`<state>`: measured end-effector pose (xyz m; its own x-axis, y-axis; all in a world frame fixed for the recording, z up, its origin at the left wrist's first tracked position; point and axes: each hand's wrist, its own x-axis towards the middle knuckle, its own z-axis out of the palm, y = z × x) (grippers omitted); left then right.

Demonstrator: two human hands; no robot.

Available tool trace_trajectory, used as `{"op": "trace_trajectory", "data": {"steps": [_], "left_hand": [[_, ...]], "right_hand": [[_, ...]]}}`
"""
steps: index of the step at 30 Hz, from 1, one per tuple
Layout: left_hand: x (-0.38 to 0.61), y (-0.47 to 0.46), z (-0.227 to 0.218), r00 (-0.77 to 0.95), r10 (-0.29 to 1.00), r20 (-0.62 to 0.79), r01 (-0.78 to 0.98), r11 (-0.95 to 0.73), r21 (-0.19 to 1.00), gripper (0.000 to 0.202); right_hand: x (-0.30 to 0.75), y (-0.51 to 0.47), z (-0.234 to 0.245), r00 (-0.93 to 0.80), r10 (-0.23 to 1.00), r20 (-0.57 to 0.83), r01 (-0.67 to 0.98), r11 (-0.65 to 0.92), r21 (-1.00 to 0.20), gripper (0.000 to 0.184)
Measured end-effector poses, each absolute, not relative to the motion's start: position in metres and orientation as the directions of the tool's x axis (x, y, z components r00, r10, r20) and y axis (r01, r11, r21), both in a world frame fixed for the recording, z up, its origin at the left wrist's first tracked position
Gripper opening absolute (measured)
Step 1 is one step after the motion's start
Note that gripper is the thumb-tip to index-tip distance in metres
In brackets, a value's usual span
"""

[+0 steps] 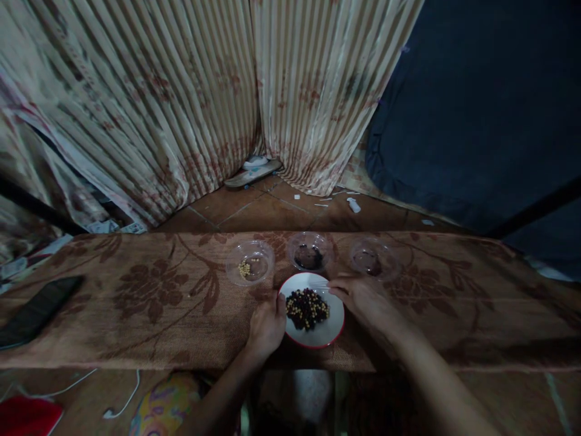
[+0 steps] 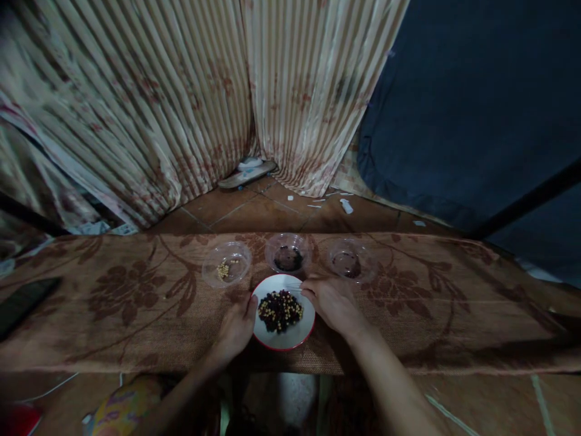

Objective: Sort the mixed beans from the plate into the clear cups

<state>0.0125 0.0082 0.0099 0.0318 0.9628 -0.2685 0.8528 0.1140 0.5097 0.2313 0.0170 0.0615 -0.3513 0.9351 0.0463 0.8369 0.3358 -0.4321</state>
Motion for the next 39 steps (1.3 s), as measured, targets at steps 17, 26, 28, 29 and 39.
{"op": "trace_trajectory", "data": {"steps": [17, 26, 28, 29, 39], "left_hand": [[0.012, 0.007, 0.010, 0.048, 0.964, -0.263, 0.861, 0.093, 0.499, 0.050], [0.012, 0.007, 0.010, 0.051, 0.961, -0.270, 0.850, 0.100, 0.517, 0.052], [0.012, 0.007, 0.010, 0.051, 0.964, -0.261, 0.849, 0.096, 0.519, 0.052], [0.012, 0.007, 0.010, 0.051, 0.965, -0.256, 0.849, 0.093, 0.520, 0.052], [0.012, 0.007, 0.009, 0.062, 0.970, -0.236, 0.854, 0.070, 0.515, 0.051]], "right_hand": [[0.224, 0.020, 0.054, -0.337, 0.941, 0.018, 0.889, 0.325, -0.323, 0.028], [0.226, 0.017, 0.059, -0.339, 0.941, 0.015, 0.881, 0.323, -0.345, 0.028], [0.227, 0.017, 0.060, -0.342, 0.940, 0.003, 0.879, 0.321, -0.352, 0.029], [0.227, 0.017, 0.061, -0.342, 0.940, -0.002, 0.880, 0.319, -0.351, 0.029], [0.224, 0.016, 0.065, -0.326, 0.945, -0.013, 0.896, 0.304, -0.324, 0.030]]}}
